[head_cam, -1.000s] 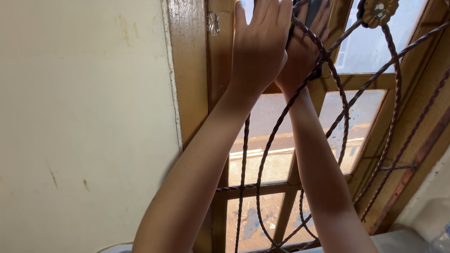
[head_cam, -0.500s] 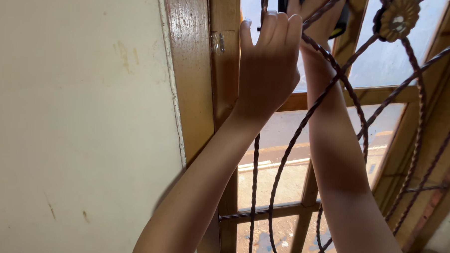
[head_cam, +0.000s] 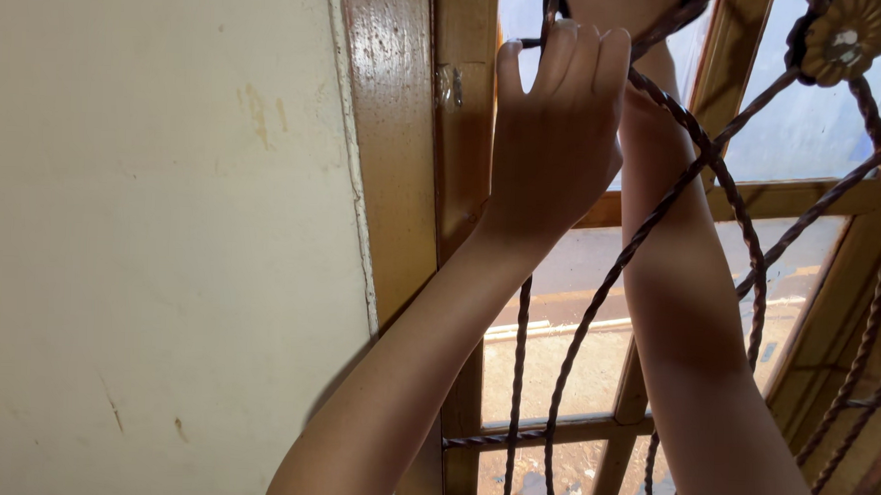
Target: The person wipes a window with a dark cloth, moving the cloth across the glass and along the wooden frame. The person reaches around the metal security bars to clean different sections of the window.
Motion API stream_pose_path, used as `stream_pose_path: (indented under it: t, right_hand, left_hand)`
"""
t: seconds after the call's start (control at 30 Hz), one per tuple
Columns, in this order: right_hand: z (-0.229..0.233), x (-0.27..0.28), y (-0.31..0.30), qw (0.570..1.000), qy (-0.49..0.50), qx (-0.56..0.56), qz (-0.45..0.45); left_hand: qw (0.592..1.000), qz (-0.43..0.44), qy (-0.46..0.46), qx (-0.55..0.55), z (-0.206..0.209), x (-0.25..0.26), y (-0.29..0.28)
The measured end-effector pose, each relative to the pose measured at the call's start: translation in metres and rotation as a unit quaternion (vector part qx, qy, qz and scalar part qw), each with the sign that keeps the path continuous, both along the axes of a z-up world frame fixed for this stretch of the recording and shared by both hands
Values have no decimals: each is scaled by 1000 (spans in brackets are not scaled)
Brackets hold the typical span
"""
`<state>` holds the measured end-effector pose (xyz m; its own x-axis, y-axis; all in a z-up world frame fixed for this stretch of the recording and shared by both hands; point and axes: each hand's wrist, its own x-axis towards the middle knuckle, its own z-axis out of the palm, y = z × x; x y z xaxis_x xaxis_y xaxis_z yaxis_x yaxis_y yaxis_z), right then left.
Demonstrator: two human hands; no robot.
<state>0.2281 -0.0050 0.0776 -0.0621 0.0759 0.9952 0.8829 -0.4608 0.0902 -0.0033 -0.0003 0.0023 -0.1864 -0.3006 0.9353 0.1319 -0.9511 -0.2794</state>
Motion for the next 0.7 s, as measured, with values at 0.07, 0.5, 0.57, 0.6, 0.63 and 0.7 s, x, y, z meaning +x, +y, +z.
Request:
stream_pose_path:
  t: [0.07,0.5,0.57,0.6,0.63,0.7]
  right_hand:
    - [-14,-5,-3,1000,-3,-7,10]
    - [-83,-59,7,994,-47,-61,79]
    - [-92,-67,7,993,-47,-71,87]
    - [-98,-71,6,992,-45,-76,91]
    - [-102,-75,4,991,-44,-79,96]
    - [-113,-85,0,990,-42,-89,104]
  left_hand:
    - [1000,11,17,-6,-1,-1,0]
    - [1000,21,-6,9,0,-11,-6]
    - [1000,14,-7,9,-1,-11,-5]
    - [1000,10,-7,8,-3,-10,-5]
    - [1000,5,-14,7,-3,-9,-6]
    - [1000,-5,-28,5,-4,-5,-7]
